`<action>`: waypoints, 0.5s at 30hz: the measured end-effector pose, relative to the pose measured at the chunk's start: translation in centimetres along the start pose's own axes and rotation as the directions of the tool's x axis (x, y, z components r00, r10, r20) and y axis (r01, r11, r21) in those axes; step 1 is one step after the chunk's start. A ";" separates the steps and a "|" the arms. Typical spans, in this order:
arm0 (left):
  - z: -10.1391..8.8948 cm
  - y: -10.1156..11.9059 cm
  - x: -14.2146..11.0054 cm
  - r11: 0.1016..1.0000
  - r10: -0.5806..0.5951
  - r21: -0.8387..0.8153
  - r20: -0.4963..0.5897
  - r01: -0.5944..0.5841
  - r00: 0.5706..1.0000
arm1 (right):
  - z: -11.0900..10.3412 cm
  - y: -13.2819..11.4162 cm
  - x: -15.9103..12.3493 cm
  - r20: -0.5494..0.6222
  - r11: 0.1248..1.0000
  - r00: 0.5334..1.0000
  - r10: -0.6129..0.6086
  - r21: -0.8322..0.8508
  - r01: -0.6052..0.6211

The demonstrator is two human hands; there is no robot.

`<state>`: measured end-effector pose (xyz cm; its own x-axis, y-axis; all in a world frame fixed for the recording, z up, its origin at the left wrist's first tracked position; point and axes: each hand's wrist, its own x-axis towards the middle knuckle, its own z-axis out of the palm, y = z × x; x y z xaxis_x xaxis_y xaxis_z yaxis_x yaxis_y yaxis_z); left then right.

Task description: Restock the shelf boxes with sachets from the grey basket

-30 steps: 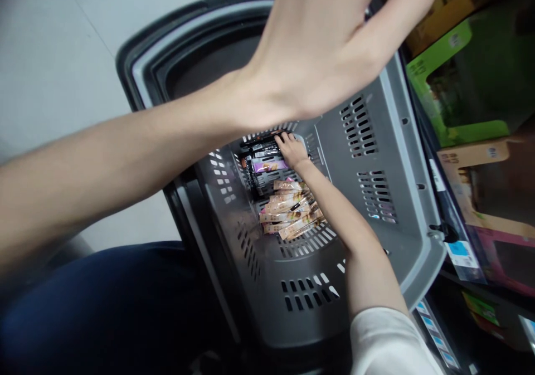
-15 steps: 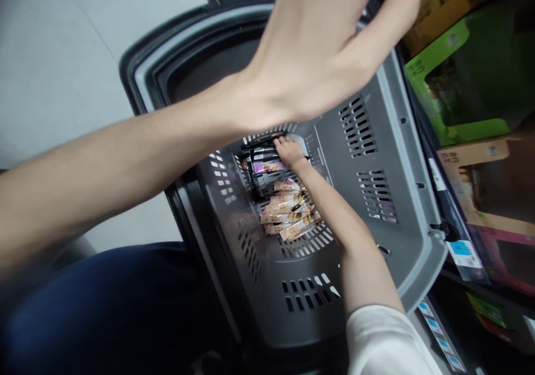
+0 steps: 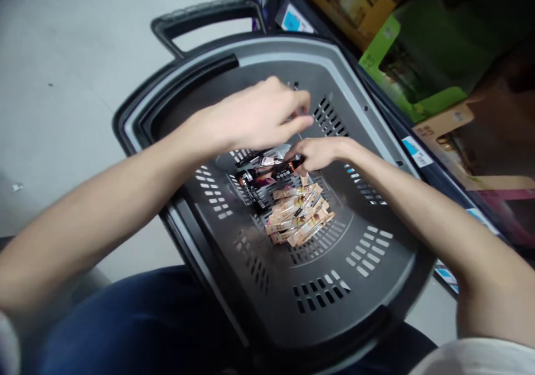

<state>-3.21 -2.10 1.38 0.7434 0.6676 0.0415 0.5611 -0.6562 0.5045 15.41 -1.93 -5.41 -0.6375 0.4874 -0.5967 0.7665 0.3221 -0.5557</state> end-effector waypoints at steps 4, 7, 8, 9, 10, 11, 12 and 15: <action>0.7 -0.2 0.3 0.993 -0.006 -0.110 0.351 0.047 0.936 | -0.5 -0.5 -6.2 -0.222 0.939 0.972 -0.075 0.311 0.144; 1.1 -0.3 0.7 0.931 0.057 -0.348 0.438 0.111 0.897 | -0.9 -0.5 -9.3 -0.413 0.858 0.910 -0.043 0.451 0.245; 1.2 -0.2 0.8 0.885 0.069 -0.444 0.423 0.140 0.904 | -1.1 -0.3 -9.9 -0.489 0.836 0.872 -0.029 0.466 0.289; 1.3 -0.2 0.9 0.830 0.071 -0.532 0.398 0.167 0.915 | -1.2 -0.2 -10.4 -0.569 0.813 0.822 -0.009 0.475 0.337; 1.4 0.0 1.0 0.776 0.055 -0.602 0.366 0.191 0.929 | -1.2 0.0 -10.6 -0.656 0.780 0.754 0.027 0.486 0.395; 1.4 0.1 1.0 0.721 0.025 -0.660 0.328 0.210 0.945 | -1.3 0.2 -10.6 -0.734 0.733 0.674 0.078 0.501 0.461; 1.5 0.3 1.1 0.666 -0.017 -0.713 0.281 0.220 0.960 | -1.2 0.2 -10.5 -0.790 0.670 0.598 0.138 0.519 0.530; 1.5 0.9 1.1 0.537 -0.155 -0.826 0.104 0.172 0.982 | -0.6 -0.4 -9.7 -0.816 0.453 0.521 0.251 0.575 0.681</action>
<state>-1.31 -2.43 0.56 0.6812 0.7211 -0.1267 0.1283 0.0528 0.9903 21.27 -6.30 0.94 -0.0754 0.9969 0.0220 -0.1320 0.0119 -0.9912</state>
